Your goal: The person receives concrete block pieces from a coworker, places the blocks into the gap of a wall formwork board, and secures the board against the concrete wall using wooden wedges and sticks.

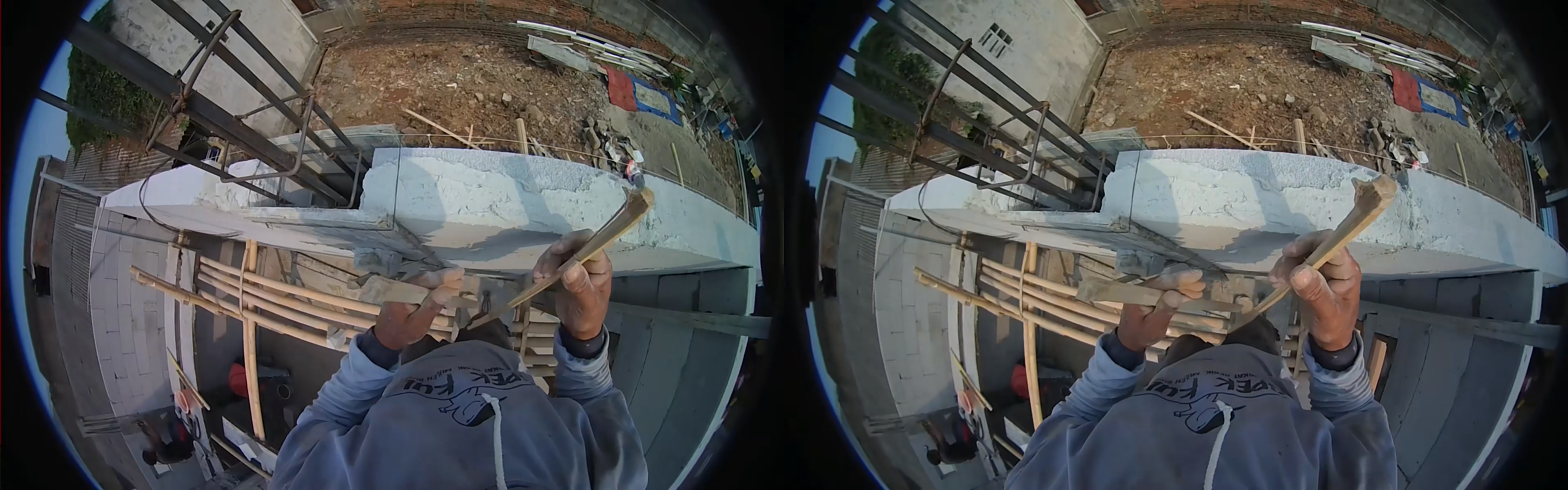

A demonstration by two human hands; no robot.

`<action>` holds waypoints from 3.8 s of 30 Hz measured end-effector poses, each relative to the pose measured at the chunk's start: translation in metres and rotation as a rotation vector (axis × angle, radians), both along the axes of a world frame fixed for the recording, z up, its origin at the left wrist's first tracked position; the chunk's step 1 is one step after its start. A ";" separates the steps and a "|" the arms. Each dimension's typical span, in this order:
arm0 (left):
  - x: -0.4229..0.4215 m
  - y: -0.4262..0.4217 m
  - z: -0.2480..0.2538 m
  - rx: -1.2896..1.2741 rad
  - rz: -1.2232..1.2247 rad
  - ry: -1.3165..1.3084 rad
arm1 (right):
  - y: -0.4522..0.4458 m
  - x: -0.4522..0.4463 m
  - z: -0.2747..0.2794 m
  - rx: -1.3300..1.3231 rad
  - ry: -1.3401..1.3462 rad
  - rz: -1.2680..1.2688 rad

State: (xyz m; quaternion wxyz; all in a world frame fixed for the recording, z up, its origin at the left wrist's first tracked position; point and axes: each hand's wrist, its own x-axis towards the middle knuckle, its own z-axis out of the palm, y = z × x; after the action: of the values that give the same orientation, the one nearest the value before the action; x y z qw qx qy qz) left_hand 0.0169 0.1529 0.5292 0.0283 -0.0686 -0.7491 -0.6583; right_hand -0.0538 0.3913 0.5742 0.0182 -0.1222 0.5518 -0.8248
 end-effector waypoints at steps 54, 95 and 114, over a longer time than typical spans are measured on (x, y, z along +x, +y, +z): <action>-0.053 -0.027 0.047 -1.244 0.698 0.581 | -0.011 -0.015 -0.193 0.932 0.227 0.622; 0.301 -0.272 -0.273 0.665 2.004 -0.083 | -0.322 0.116 -0.280 1.131 0.437 1.168; 0.378 -0.418 -0.703 -0.730 1.220 -1.277 | -0.445 0.169 -0.641 1.275 -0.106 1.027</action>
State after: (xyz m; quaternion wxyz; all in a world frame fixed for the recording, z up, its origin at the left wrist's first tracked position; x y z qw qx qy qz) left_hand 0.3950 -0.2652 -0.1742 -0.0708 0.7013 -0.6890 -0.1690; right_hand 0.1155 -0.0538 -0.0669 0.4855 -0.2868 0.7883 -0.2461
